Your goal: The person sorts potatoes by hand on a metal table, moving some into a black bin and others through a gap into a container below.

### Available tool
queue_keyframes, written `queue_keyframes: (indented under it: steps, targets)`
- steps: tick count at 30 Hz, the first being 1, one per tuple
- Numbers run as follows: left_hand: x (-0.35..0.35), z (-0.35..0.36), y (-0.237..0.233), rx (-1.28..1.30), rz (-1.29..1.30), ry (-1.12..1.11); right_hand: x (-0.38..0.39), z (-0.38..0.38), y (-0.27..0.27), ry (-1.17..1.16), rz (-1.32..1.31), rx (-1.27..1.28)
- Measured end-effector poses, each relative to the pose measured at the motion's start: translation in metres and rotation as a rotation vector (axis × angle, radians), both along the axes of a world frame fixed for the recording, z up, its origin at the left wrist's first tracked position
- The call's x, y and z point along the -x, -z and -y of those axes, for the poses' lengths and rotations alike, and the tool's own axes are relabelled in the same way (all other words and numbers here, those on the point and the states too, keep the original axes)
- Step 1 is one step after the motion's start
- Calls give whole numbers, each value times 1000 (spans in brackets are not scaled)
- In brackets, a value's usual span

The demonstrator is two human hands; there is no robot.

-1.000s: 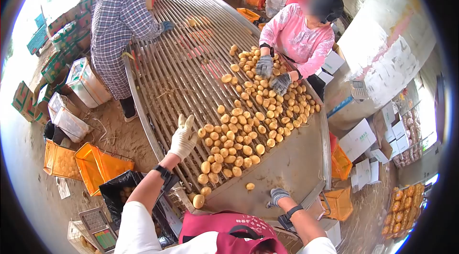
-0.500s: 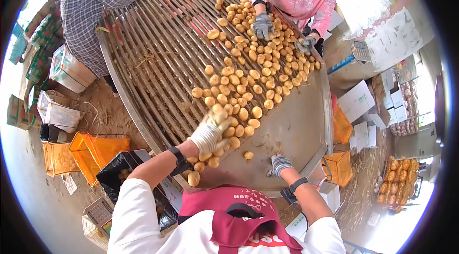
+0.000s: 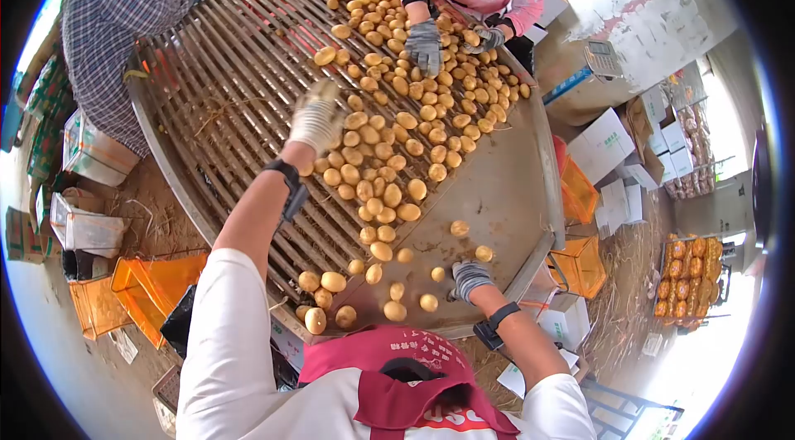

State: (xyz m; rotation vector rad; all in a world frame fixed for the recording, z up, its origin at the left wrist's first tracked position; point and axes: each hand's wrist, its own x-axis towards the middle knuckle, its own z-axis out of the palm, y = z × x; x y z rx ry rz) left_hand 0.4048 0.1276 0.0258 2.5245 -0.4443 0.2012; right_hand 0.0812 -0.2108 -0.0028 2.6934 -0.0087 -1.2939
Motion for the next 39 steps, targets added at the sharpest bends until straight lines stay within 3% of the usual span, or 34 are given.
queue_keyframes:
  steps: [3,5,7,9,11,15,16,17,19,20,22,23,24,25,26,27,29,31,33,35,39]
  targets:
    - [-25,-10,28,9,-82,-131,1,0,-2,21,26,1]
    - [-8,11,54,-86,-37,-53,-2,-2,-4,32,-10,-1]
    - [28,38,30,337,-30,-28,-3,-5,-7,39,12,0]
    - [50,55,49,150,128,242,-9,-8,-11,39,-41,22]
    - [84,80,38,-28,-77,430,-11,-8,-7,38,-47,29]
    - [152,108,21,-34,-95,501,1,1,9,-33,2,61]
    - [167,110,20,105,-151,511,2,3,12,-39,17,61]
    - [185,119,38,23,-53,496,1,4,14,-42,35,62]
    - [214,117,6,-224,-284,799,-2,4,16,-52,-7,74]
    - [218,113,2,-223,-281,793,-2,4,17,-29,7,70]
    - [222,101,-1,135,-25,798,-2,6,18,-8,23,63]
    - [187,104,42,585,57,837,-2,4,11,-37,1,53]
    - [162,86,32,189,281,555,-2,3,7,-67,-19,43]
    - [142,59,-12,59,191,466,-1,2,8,-70,-13,41]
    - [103,42,18,486,-393,270,1,3,8,-66,5,29]
    - [109,17,-8,723,-471,57,0,4,7,-62,25,20]
    - [80,-17,16,-45,98,-105,-5,-2,-1,-75,9,35]
    - [76,-28,33,-69,-72,-119,-3,1,3,-81,-9,41]
    - [90,-15,35,-127,-75,-66,-5,-2,-7,-62,-18,52]
    - [106,10,30,75,-122,71,-1,2,2,-67,19,26]
    - [173,70,16,-159,-108,308,0,7,12,-69,64,37]
